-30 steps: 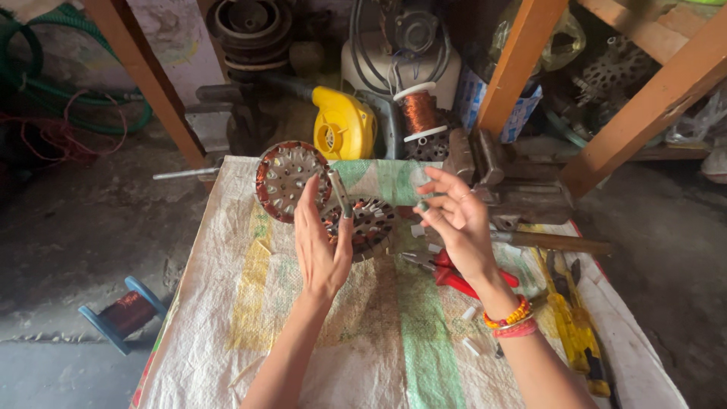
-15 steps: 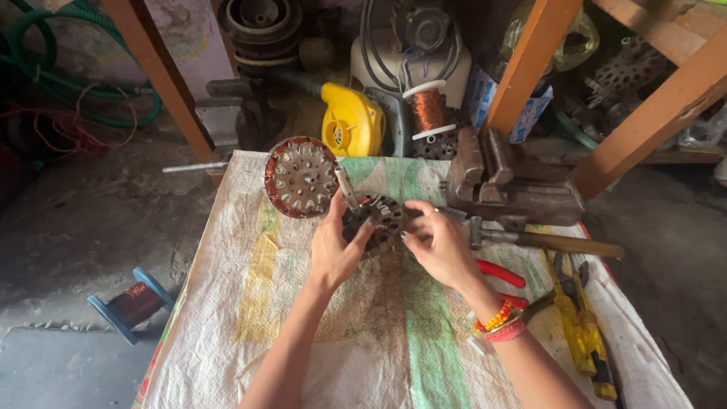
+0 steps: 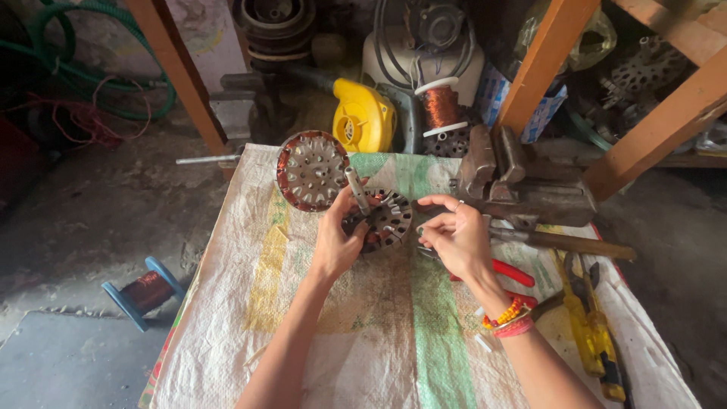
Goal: The person winds copper wire around the slots of a motor stator, using pliers to cut and tuck the wire ends. They rotate the stator to access different slots and continue winding until the slots are filled.
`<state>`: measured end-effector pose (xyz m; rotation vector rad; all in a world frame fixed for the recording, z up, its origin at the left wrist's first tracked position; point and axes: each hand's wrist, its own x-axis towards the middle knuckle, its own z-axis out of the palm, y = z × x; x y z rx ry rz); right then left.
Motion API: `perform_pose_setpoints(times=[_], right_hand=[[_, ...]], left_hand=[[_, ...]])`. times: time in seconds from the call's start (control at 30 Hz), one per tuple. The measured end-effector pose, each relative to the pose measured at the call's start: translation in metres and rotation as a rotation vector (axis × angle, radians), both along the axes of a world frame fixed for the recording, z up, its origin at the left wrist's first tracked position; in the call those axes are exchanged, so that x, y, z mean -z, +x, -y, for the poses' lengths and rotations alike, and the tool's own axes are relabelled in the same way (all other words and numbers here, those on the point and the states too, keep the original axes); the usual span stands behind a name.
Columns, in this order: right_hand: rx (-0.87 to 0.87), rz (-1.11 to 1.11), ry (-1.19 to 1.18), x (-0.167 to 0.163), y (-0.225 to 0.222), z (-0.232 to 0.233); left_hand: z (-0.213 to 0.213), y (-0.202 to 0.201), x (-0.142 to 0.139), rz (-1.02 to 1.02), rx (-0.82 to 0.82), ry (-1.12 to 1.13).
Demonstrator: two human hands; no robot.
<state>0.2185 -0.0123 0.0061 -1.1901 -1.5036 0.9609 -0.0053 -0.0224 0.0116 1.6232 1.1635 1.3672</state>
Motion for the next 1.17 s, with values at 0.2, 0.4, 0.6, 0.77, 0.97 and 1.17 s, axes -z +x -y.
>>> perform_pose_setpoints(times=[0.2,0.4,0.6,0.77,0.97,1.17], right_hand=[[-0.046,0.217,0.049,-0.007,-0.003,0.005],[-0.444,0.069,-0.177,-0.014,0.003,0.006],[-0.583,-0.142,-0.18,-0.01,0.013,0.0],[-0.469,-0.34,-0.142,-0.001,0.019,-0.009],[-0.114,-0.601,-0.084,0.002,0.033,-0.018],[0.413,0.015,0.234,0.013,0.029,-0.016]], left_hand=[[-0.003,0.0,0.006,0.002,-0.056,0.007],[-0.008,0.004,0.017,-0.023,-0.152,0.036],[-0.006,0.003,0.019,-0.012,-0.164,0.064],[-0.006,0.005,0.018,-0.012,-0.173,-0.049],[0.0,0.005,0.015,-0.031,-0.17,0.046],[0.009,0.01,-0.002,-0.048,-0.155,-0.069]])
